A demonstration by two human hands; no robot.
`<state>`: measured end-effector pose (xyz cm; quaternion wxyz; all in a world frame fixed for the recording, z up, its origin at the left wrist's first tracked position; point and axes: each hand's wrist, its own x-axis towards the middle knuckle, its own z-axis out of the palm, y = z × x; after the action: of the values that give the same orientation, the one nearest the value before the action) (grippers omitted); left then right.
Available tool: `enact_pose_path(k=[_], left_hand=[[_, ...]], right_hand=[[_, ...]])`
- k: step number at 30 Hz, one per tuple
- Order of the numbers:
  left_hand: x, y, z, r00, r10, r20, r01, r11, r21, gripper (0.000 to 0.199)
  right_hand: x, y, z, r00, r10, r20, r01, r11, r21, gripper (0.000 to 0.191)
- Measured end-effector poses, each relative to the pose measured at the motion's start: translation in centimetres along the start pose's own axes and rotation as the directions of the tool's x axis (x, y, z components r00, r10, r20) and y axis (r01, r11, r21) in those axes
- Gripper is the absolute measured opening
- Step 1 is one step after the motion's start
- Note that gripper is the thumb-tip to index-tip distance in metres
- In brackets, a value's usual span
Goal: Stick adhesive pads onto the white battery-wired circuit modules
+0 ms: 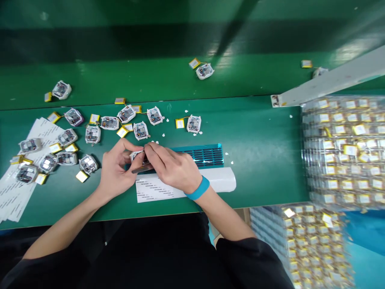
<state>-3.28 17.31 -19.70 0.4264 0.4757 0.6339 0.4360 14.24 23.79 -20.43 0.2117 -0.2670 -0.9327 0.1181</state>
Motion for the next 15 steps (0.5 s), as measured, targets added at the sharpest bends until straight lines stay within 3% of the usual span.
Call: enact_pose_path(k=[3,6,8,10,12,15], left_hand=[[-0.1,0.2,-0.1,1.000,0.004,0.003,-0.004,0.998,-0.064,0.010],[0.0,0.4,-0.2,0.997,0.074,0.025,-0.074,0.997,-0.027,0.012],[0.3,0.6,-0.2,0.988,0.138,0.063,-0.141,0.989,0.039,0.013],[0.5,1.0,-0.2,0.979,0.161,0.127,-0.169,0.984,0.061,0.014],[0.5,1.5,-0.3,0.975,0.140,0.170,-0.146,0.989,0.021,0.017],[-0.5,2.6,-0.5,0.985,0.141,0.104,-0.142,0.990,0.004,0.014]], right_hand=[[0.5,-0.4,-0.1,0.978,0.207,-0.001,-0.195,0.924,0.329,0.030],[1.0,-0.5,-0.1,0.880,0.461,0.114,-0.421,0.648,0.635,0.018],[1.4,-0.3,-0.3,0.835,0.494,0.242,-0.487,0.459,0.743,0.023],[1.6,-0.1,-0.6,0.827,0.476,0.300,-0.493,0.357,0.793,0.024],[1.8,-0.1,-1.0,0.827,0.501,0.256,-0.473,0.375,0.797,0.018],[1.3,-0.8,-2.4,0.859,0.499,0.116,-0.407,0.527,0.746,0.002]])
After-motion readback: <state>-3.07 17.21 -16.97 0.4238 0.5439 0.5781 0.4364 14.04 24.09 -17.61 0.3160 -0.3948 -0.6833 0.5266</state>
